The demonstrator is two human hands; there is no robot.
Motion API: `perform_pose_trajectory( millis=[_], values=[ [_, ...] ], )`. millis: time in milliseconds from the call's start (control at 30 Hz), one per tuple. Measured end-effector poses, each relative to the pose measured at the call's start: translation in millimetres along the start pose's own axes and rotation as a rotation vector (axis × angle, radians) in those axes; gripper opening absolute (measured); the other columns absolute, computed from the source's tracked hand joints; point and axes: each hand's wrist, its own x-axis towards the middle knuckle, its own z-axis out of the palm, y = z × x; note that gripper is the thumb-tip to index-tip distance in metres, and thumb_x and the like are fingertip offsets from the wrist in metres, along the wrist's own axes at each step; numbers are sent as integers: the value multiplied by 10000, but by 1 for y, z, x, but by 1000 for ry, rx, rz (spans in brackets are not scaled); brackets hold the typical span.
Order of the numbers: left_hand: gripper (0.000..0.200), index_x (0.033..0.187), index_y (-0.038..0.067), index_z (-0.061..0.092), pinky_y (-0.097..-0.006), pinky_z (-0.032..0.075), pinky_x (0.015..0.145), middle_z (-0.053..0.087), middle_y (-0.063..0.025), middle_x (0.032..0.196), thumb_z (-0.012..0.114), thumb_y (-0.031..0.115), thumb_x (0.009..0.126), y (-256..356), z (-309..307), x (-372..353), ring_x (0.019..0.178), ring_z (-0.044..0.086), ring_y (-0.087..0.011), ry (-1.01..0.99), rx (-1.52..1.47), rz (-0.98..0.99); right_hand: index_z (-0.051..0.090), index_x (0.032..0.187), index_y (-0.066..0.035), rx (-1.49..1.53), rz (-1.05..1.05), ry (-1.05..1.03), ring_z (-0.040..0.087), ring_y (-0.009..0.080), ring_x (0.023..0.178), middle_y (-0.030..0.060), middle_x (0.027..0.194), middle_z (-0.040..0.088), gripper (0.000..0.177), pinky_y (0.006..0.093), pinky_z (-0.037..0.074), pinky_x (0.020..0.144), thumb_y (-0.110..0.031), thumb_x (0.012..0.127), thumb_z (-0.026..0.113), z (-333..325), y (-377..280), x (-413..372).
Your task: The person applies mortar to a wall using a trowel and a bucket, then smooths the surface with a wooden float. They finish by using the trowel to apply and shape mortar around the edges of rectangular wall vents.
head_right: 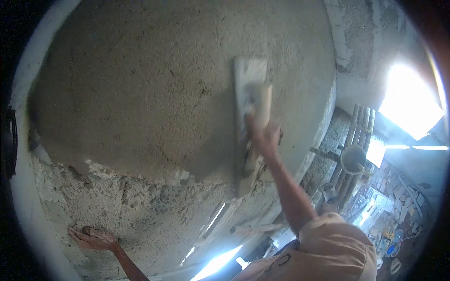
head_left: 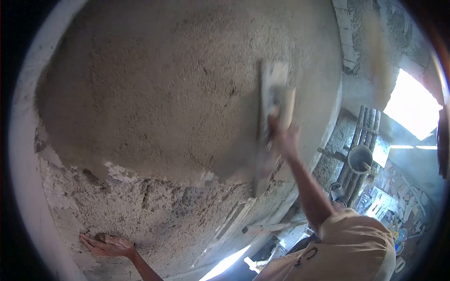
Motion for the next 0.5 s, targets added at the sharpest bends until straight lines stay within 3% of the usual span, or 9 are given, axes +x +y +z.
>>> perform_pose_trajectory(
  millis=[33, 133, 200, 267, 300, 367, 467, 500],
  values=[
    [759, 1609, 67, 389, -546, 438, 1064, 445, -183, 1572, 156, 589, 1109, 6, -6, 6, 1402, 480, -370, -5, -11, 0, 724, 1122, -22, 218, 5, -112, 729, 183, 824, 81, 927, 746, 303, 326, 592, 677, -292, 985, 713, 23, 58, -11],
    [715, 1597, 65, 400, -534, 471, 1066, 443, -201, 1574, 266, 574, 1113, 3, -7, 5, 1379, 511, -375, -6, -115, -25, 572, 1375, 9, -81, -130, -443, 744, 250, 1023, 152, 1150, 735, 650, 324, 612, 868, -417, 923, 763, 54, -9, -104],
    [703, 1594, 68, 409, -526, 471, 1068, 445, -201, 1572, 268, 563, 1116, -2, -9, 8, 1387, 504, -373, -13, -46, 9, 638, 1253, 61, -266, -383, -473, 764, 255, 948, 166, 1056, 761, 612, 336, 627, 810, -422, 903, 779, 69, -61, -106],
    [687, 1594, 76, 416, -519, 468, 1075, 449, -201, 1570, 263, 549, 1120, -5, -9, 3, 1393, 498, -373, -33, -16, -6, 682, 1150, 64, -314, -338, -350, 773, 245, 810, 148, 923, 779, 545, 367, 639, 723, -415, 907, 779, 70, -135, -61],
    [677, 1595, 82, 418, -517, 464, 1080, 451, -201, 1568, 257, 541, 1123, -5, -7, 1, 1396, 495, -375, -44, -25, -35, 699, 1103, 53, -238, -366, -301, 762, 219, 712, 107, 821, 773, 486, 356, 636, 641, -391, 923, 774, 68, -147, -21],
    [667, 1597, 87, 416, -518, 453, 1094, 454, -201, 1565, 240, 526, 1128, 0, -9, 6, 1404, 486, -380, -51, -47, -51, 711, 1040, 29, -2, -375, -211, 730, 140, 679, 86, 815, 755, 364, 308, 612, 597, -324, 960, 754, 42, -191, 52],
    [663, 1604, 81, 403, -526, 435, 1115, 449, -206, 1568, 213, 507, 1132, 13, -16, 13, 1421, 469, -386, -46, -26, -31, 675, 977, 16, 240, -311, 3, 647, 150, 565, 68, 739, 673, 334, 313, 543, 502, -296, 933, 787, -1, -204, 144],
    [663, 1606, 78, 396, -528, 431, 1119, 443, -208, 1573, 210, 503, 1132, 9, -13, 10, 1426, 463, -386, -44, 27, -22, 659, 981, 15, 341, -202, 20, 625, 156, 548, 63, 718, 646, 313, 325, 534, 493, -269, 933, 780, -16, -196, 171]
  ],
)
